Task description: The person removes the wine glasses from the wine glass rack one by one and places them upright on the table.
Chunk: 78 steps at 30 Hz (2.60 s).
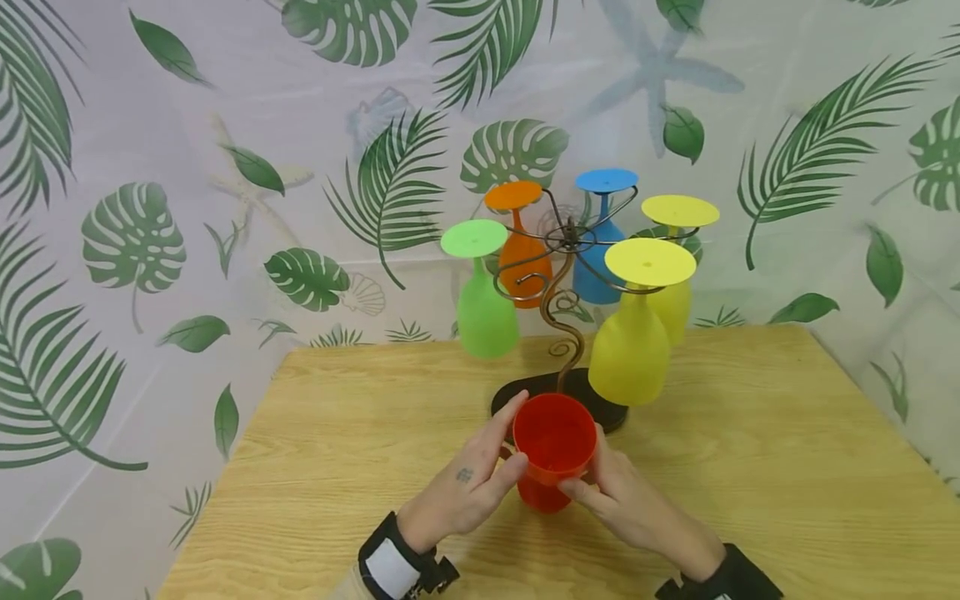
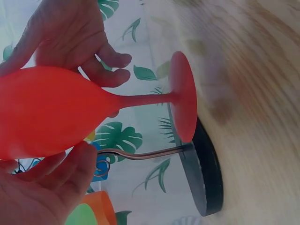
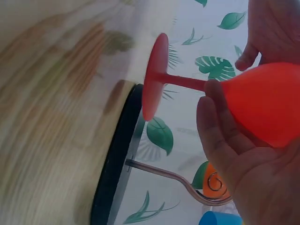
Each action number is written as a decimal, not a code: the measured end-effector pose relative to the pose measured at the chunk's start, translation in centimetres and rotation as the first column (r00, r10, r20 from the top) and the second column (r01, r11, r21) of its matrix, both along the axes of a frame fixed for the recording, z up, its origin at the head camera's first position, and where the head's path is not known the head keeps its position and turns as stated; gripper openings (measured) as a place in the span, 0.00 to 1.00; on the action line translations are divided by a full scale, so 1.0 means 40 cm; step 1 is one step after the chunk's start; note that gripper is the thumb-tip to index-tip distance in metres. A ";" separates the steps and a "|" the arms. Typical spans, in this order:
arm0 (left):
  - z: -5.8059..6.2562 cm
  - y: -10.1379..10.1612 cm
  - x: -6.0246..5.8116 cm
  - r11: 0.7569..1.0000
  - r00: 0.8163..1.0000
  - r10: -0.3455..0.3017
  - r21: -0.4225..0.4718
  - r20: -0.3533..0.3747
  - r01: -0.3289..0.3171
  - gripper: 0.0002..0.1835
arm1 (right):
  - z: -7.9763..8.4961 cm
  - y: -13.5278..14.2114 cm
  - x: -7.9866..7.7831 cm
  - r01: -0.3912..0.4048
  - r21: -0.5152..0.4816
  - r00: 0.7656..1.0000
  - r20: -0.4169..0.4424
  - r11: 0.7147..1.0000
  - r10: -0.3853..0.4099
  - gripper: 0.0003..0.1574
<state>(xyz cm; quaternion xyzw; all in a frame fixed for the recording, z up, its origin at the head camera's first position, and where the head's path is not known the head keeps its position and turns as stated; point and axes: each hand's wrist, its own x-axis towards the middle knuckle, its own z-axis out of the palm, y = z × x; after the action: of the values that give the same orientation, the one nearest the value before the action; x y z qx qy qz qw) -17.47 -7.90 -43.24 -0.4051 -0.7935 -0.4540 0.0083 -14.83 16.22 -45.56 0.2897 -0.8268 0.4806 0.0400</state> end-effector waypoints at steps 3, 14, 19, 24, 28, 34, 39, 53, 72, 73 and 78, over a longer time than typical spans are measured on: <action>-0.006 0.000 0.000 1.000 0.999 0.003 -0.021 0.049 -0.002 0.37 | -0.006 0.005 -0.004 0.002 0.026 1.000 0.031 1.000 -0.003 0.39; -0.027 0.000 -0.006 0.999 0.993 -0.002 -0.041 0.116 0.006 0.35 | -0.025 0.005 -0.010 0.034 0.067 0.988 0.150 0.997 -0.043 0.40; -0.036 0.000 -0.010 0.998 0.992 0.000 -0.059 0.129 0.008 0.34 | -0.031 0.001 -0.012 0.021 0.044 0.977 0.212 0.999 -0.030 0.42; -0.042 0.003 -0.017 0.999 0.990 -0.004 -0.051 0.143 0.012 0.34 | -0.035 -0.002 -0.016 0.019 0.030 0.975 0.220 0.999 -0.025 0.39; -0.045 0.003 -0.023 0.999 0.989 0.000 -0.039 0.148 0.006 0.34 | -0.035 -0.004 -0.023 0.023 0.025 0.976 0.217 0.999 -0.028 0.38; -0.045 0.000 -0.025 1.000 0.985 -0.003 -0.027 0.170 0.008 0.34 | -0.038 -0.005 -0.027 0.032 0.031 0.975 0.217 0.999 -0.039 0.39; -0.039 -0.003 -0.026 0.999 0.979 0.002 -0.033 0.203 0.005 0.34 | -0.042 -0.004 -0.026 0.034 0.047 0.975 0.217 0.998 -0.043 0.40; 0.008 -0.024 -0.027 0.999 0.982 0.037 0.028 0.186 -0.043 0.32 | -0.028 0.124 0.016 0.093 0.020 0.980 0.174 0.995 -0.095 0.41; 0.181 0.024 -0.077 0.998 0.997 0.015 -0.054 -0.081 -0.019 0.34 | 0.210 0.223 -0.040 0.420 -0.167 0.756 -0.479 0.892 -0.446 0.50; 0.187 0.033 -0.082 0.997 0.996 0.017 -0.075 -0.089 -0.023 0.36 | 0.219 0.216 -0.049 0.409 -0.163 0.769 -0.468 0.898 -0.436 0.52; 0.216 0.078 -0.107 0.987 0.996 -0.015 -0.162 -0.086 0.001 0.43 | 0.251 0.174 -0.089 0.403 -0.164 0.822 -0.368 0.901 -0.434 0.54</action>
<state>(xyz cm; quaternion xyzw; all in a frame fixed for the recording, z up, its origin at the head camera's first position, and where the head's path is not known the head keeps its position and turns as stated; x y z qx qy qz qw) -21.74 -4.78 -34.60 -0.4269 -0.8250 -0.3702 0.0084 -18.38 23.19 -35.53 0.1903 -0.8250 0.4237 0.3218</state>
